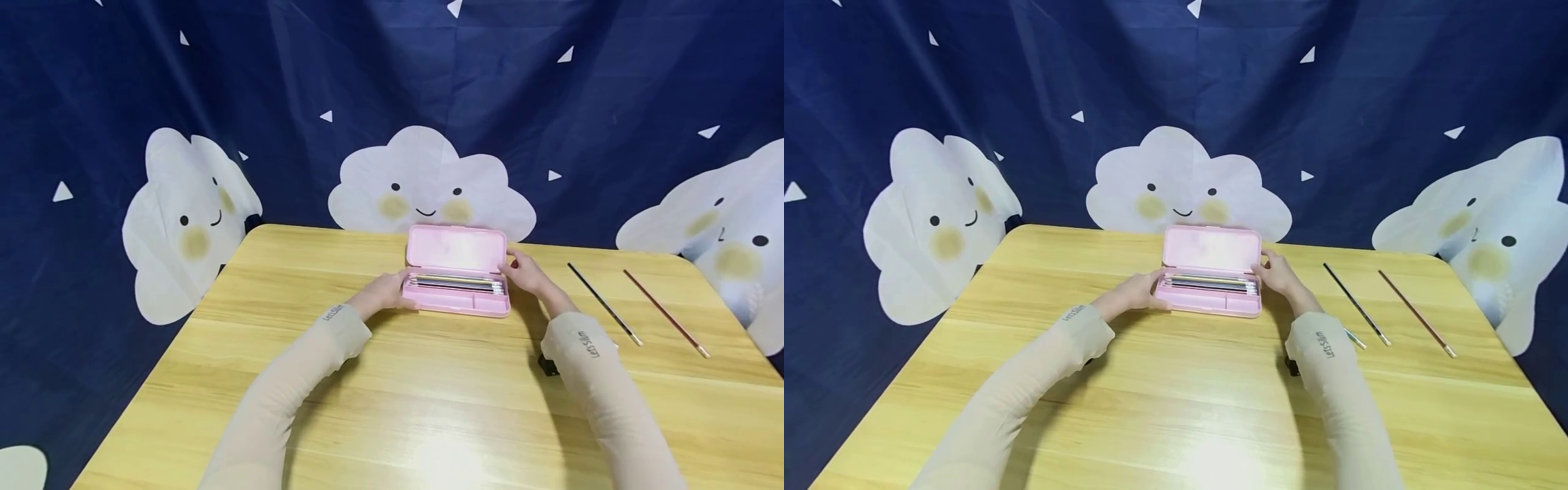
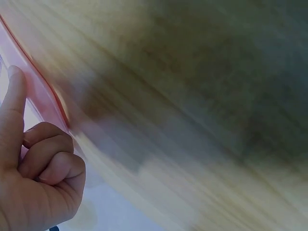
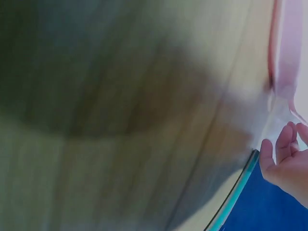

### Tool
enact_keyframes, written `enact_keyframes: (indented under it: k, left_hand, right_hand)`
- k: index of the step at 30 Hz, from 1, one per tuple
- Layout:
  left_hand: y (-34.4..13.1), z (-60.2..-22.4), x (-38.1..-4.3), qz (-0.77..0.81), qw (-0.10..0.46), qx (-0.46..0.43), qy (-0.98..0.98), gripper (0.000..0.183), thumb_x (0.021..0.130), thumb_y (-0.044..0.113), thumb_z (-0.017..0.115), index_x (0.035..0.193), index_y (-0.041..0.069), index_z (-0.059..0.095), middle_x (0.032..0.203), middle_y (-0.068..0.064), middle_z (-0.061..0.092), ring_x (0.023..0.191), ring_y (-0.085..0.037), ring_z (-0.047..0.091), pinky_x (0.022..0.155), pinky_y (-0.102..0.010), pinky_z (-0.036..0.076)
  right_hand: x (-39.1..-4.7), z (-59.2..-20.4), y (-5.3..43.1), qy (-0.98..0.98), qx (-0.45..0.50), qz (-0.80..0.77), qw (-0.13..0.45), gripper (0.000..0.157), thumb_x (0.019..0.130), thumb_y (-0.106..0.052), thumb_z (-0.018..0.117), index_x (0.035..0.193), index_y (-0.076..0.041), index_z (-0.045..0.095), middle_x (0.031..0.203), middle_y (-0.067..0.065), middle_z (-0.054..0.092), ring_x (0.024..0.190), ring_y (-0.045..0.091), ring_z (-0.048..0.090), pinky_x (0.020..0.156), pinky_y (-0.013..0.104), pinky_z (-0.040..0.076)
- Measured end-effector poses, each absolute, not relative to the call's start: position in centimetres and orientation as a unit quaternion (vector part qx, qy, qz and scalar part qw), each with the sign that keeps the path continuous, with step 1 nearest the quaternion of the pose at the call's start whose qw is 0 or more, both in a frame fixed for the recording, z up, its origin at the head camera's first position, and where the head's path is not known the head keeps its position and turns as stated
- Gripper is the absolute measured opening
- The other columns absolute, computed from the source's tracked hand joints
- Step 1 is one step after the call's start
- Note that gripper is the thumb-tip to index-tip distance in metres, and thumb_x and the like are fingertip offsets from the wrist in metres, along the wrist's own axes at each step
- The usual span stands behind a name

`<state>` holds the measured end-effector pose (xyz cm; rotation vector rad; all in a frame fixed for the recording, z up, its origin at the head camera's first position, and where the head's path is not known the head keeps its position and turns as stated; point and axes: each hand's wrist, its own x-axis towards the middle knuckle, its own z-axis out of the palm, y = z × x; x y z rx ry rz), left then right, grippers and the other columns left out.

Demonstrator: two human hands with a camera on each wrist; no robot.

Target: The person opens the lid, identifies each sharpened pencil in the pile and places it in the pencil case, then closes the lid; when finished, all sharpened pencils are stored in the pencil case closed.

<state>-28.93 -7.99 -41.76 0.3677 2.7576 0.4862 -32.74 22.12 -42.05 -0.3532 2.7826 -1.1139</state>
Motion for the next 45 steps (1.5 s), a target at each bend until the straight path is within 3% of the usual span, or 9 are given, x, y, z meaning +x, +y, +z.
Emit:
enact_keyframes:
  k: [7, 14, 18, 24, 29, 33, 36, 40, 45]
  left_hand:
    - [-7.9, -41.7, -29.0, 0.173, 0.146, 0.131, 0.965, 0.094, 0.071, 0.047, 0.074, 0.145, 0.019, 0.024, 0.129, -0.02, 0.05, 0.113, -0.03, 0.051, 0.094, -0.042, 0.043]
    - [-8.0, -42.1, -28.6, 0.19, 0.103, 0.135, 0.967, 0.094, 0.067, 0.045, 0.077, 0.14, 0.009, 0.029, 0.115, -0.021, 0.058, 0.103, -0.032, 0.057, 0.083, -0.043, 0.048]
    - [-8.0, -42.4, -28.4, 0.195, 0.079, 0.122, 0.97, 0.102, 0.065, 0.045, 0.079, 0.139, 0.005, 0.02, 0.109, -0.023, 0.06, 0.097, -0.033, 0.06, 0.076, -0.044, 0.05]
    - [-8.2, -42.4, -28.3, 0.233, 0.054, 0.154, 0.959, 0.108, 0.065, 0.039, 0.081, 0.142, 0.007, 0.013, 0.1, -0.026, 0.063, 0.089, -0.036, 0.062, 0.071, -0.043, 0.051]
    - [-9.9, -42.0, -28.5, 0.263, 0.07, 0.199, 0.942, 0.093, 0.072, 0.035, 0.077, 0.142, 0.005, 0.024, 0.073, -0.014, 0.062, 0.061, -0.02, 0.056, 0.059, -0.03, 0.047]
    - [-11.5, -41.4, -29.0, 0.281, 0.113, 0.232, 0.924, 0.081, 0.077, 0.029, 0.073, 0.141, 0.005, 0.031, 0.049, 0.001, 0.042, 0.045, -0.008, 0.037, 0.047, -0.02, 0.033]
    - [-12.2, -41.3, -29.4, 0.296, 0.132, 0.242, 0.914, 0.067, 0.082, 0.03, 0.067, 0.138, 0.006, 0.039, 0.048, 0.006, 0.034, 0.046, -0.006, 0.032, 0.046, -0.019, 0.029]
    - [-12.2, -41.5, -29.8, 0.297, 0.107, 0.247, 0.916, 0.051, 0.09, 0.032, 0.056, 0.134, 0.008, 0.047, 0.054, 0.003, 0.037, 0.051, -0.009, 0.036, 0.05, -0.022, 0.033]
    - [-11.7, -42.1, -30.0, 0.26, 0.088, 0.25, 0.929, 0.053, 0.093, 0.037, 0.05, 0.138, 0.012, 0.041, 0.058, 0.001, 0.042, 0.056, -0.011, 0.042, 0.062, -0.026, 0.039]
  right_hand:
    - [-31.2, -40.7, 22.9, 0.895, -0.096, -0.431, 0.064, 0.051, 0.097, -0.03, 0.042, 0.13, 0.007, 0.034, 0.111, 0.026, 0.042, 0.101, 0.035, 0.04, 0.078, 0.035, 0.037]
    - [-29.8, -39.8, 23.3, 0.891, -0.125, -0.433, 0.058, 0.062, 0.1, -0.037, 0.018, 0.135, 0.013, 0.029, 0.134, 0.034, 0.034, 0.119, 0.047, 0.035, 0.099, 0.056, 0.03]
    - [-29.3, -39.5, 23.3, 0.905, -0.133, -0.402, 0.047, 0.063, 0.1, -0.037, 0.016, 0.131, 0.014, 0.036, 0.13, 0.035, 0.037, 0.115, 0.048, 0.037, 0.098, 0.056, 0.03]
    - [-28.4, -39.9, 23.1, 0.928, -0.15, -0.34, 0.001, 0.049, 0.098, -0.031, 0.037, 0.111, 0.014, 0.053, 0.102, 0.027, 0.053, 0.097, 0.037, 0.047, 0.083, 0.044, 0.039]
    - [-27.6, -40.4, 23.4, 0.926, -0.169, -0.337, 0.01, 0.044, 0.095, -0.026, 0.045, 0.111, 0.014, 0.054, 0.089, 0.019, 0.055, 0.084, 0.028, 0.048, 0.071, 0.033, 0.039]
    - [-26.9, -40.5, 23.4, 0.922, -0.186, -0.338, 0.043, 0.045, 0.091, -0.022, 0.052, 0.117, 0.015, 0.049, 0.083, 0.016, 0.052, 0.078, 0.024, 0.047, 0.066, 0.03, 0.039]
    - [-26.3, -40.7, 23.4, 0.919, -0.189, -0.339, 0.071, 0.048, 0.089, -0.019, 0.055, 0.12, 0.015, 0.044, 0.084, 0.014, 0.048, 0.077, 0.022, 0.044, 0.066, 0.03, 0.038]
    - [-26.1, -40.9, 23.2, 0.916, -0.193, -0.341, 0.082, 0.051, 0.088, -0.018, 0.057, 0.123, 0.015, 0.04, 0.084, 0.014, 0.047, 0.075, 0.021, 0.044, 0.066, 0.03, 0.038]
    - [-26.0, -41.1, 23.3, 0.92, -0.189, -0.333, 0.079, 0.052, 0.087, -0.017, 0.06, 0.123, 0.015, 0.04, 0.082, 0.013, 0.048, 0.073, 0.02, 0.044, 0.066, 0.03, 0.039]
